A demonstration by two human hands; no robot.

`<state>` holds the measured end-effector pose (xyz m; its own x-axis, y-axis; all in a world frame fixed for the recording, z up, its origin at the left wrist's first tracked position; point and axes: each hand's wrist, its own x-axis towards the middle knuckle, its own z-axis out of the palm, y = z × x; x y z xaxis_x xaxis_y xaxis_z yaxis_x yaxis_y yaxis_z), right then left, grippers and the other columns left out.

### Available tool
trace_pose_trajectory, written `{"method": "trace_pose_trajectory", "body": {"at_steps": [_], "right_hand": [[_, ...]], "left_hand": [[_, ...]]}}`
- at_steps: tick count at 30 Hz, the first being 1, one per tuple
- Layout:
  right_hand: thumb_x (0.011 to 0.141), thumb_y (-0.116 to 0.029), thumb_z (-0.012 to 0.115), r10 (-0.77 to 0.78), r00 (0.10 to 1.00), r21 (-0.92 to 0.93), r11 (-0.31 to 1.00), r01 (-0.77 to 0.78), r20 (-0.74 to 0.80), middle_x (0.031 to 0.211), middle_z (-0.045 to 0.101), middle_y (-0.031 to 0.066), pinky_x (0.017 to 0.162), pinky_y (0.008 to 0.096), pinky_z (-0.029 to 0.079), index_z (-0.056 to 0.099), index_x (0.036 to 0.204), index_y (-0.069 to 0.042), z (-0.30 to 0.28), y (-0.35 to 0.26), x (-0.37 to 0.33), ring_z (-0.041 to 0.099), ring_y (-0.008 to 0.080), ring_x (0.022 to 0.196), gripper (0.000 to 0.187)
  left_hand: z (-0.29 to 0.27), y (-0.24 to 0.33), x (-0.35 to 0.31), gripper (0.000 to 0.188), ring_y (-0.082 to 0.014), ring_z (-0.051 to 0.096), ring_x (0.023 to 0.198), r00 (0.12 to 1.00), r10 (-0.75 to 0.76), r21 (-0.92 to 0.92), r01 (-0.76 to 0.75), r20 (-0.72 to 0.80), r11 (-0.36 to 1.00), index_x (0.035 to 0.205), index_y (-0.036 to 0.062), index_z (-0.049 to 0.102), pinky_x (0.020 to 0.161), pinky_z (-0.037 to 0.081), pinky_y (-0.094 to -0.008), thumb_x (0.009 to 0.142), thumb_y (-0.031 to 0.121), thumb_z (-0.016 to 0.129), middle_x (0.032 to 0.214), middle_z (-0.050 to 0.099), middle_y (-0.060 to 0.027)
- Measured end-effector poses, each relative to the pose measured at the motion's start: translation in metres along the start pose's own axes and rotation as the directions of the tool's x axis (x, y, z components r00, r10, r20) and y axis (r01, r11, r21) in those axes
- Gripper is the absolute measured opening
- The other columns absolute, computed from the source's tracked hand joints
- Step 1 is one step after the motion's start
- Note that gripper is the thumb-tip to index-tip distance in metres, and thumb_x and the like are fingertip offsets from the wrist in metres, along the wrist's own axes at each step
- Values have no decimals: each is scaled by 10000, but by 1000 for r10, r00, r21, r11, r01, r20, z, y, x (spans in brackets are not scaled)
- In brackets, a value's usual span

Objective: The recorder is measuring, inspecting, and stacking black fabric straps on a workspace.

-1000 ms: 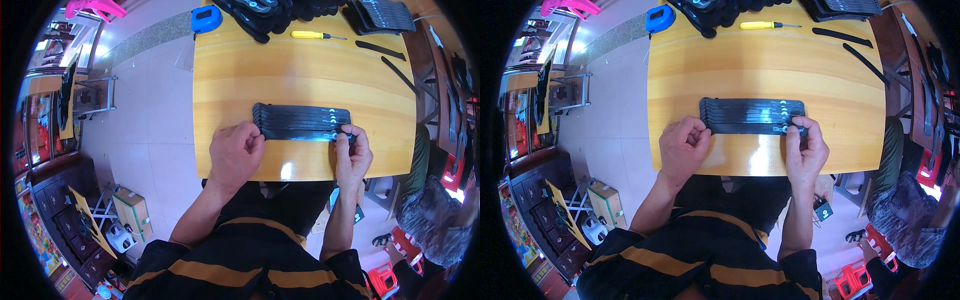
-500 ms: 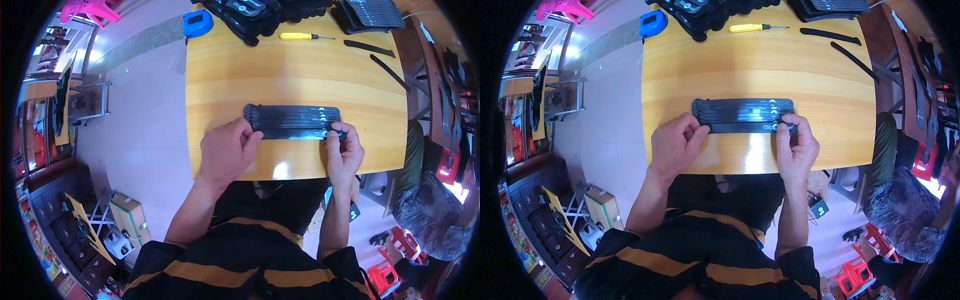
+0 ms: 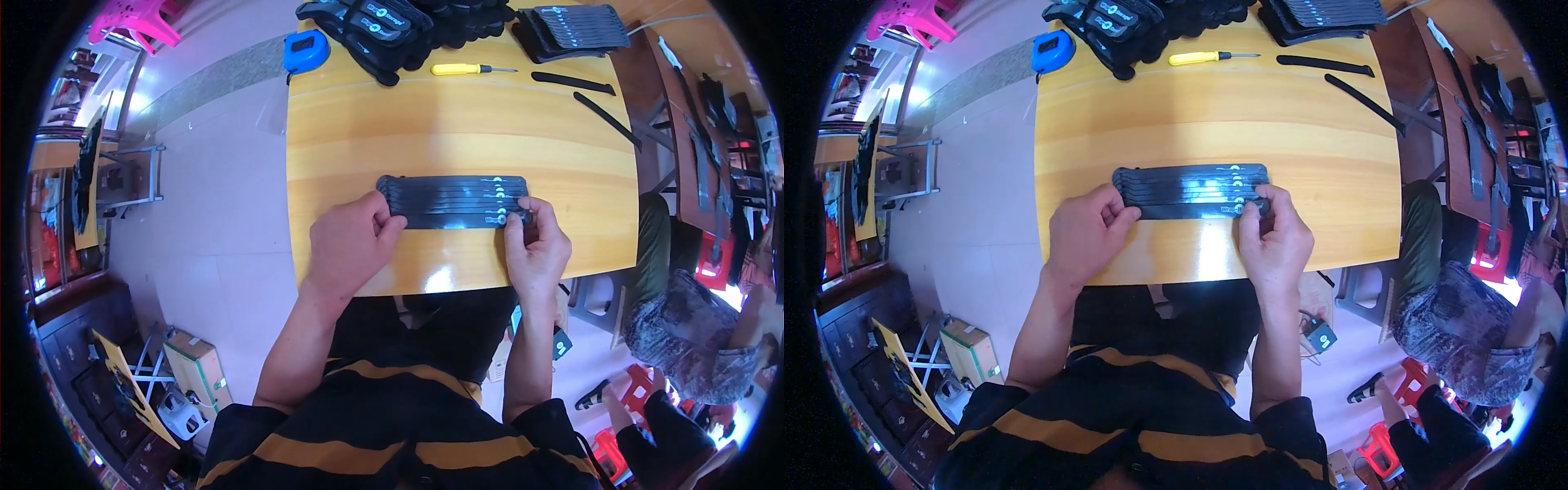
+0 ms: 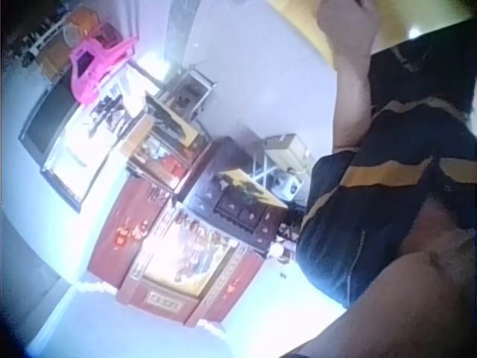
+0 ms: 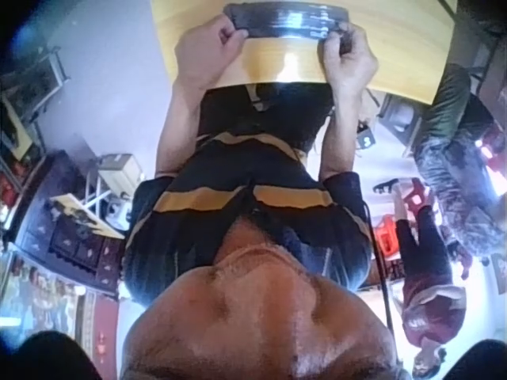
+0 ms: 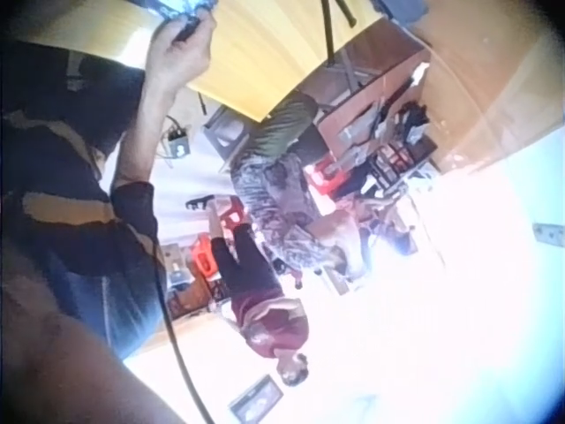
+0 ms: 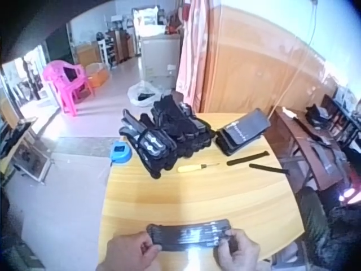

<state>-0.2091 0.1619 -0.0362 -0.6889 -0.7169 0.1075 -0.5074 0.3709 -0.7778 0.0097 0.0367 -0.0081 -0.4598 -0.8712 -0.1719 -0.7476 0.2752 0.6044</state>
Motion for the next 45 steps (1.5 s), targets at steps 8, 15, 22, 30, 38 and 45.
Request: {"method": "trace_pose_trajectory", "body": {"at_steps": [8, 15, 22, 30, 38, 45], "right_hand": [[860, -126, 738, -102, 993, -305, 949, 79, -60, 883, 666, 129, 750, 422, 531, 621, 1177, -40, -8, -13, -3, 659, 290, 795, 348], [851, -202, 764, -562, 769, -73, 791, 607, 303, 1347, 592, 186, 1136, 532, 392, 576, 1334, -26, 25, -46, -56, 527, 385, 1331, 546], [912, -385, 720, -485, 726, -169, 763, 624, 487, 1593, 427, 190, 1237, 574, 239, 479, 1506, -17, 21, -30, -59, 359, 340, 1519, 739], [972, -523, 603, -413, 784, -343, 732, 588, 464, 1673, 330, 146, 1241, 570, 234, 395, 1581, -58, -1, 0, -42, 288, 334, 1558, 794], [861, -103, 751, -419, 908, -193, 893, 407, -24, 1122, 654, 184, 909, 456, 509, 711, 1174, -31, -33, 14, -4, 629, 362, 1040, 324], [785, -111, 790, -589, 797, -89, 794, 601, 135, 900, 642, 98, 759, 443, 494, 733, 950, -59, -3, -14, 6, 644, 310, 883, 182]], "left_hand": [[-2, 1, 0, 240, -316, 679, 664, 1000, -13, 11, 13, 17, 1000, 786, 96, 637, 616, 516, -435, 850, 272, 787, 672, 675, -76], [4, -6, 0, 260, -340, 688, 693, 1000, 7, 55, -6, -18, 998, 777, 97, 621, 630, 525, -467, 851, 286, 783, 680, 678, -85], [4, -2, 0, 264, -348, 693, 707, 1000, 19, 78, -18, -21, 997, 785, 102, 635, 647, 539, -474, 841, 308, 791, 698, 690, -90], [3, -2, -1, 273, -344, 692, 716, 1000, 20, 92, -18, -22, 996, 776, 96, 625, 654, 533, -473, 843, 304, 789, 696, 686, -97], [3, -3, -2, 280, -345, 686, 688, 999, 43, 78, -41, -25, 996, 775, 94, 616, 640, 531, -472, 848, 302, 788, 682, 682, -93], [4, -7, 0, 284, -345, 697, 714, 999, 49, 84, -47, -18, 995, 793, 97, 629, 655, 541, -461, 845, 322, 795, 707, 694, -99]]}}
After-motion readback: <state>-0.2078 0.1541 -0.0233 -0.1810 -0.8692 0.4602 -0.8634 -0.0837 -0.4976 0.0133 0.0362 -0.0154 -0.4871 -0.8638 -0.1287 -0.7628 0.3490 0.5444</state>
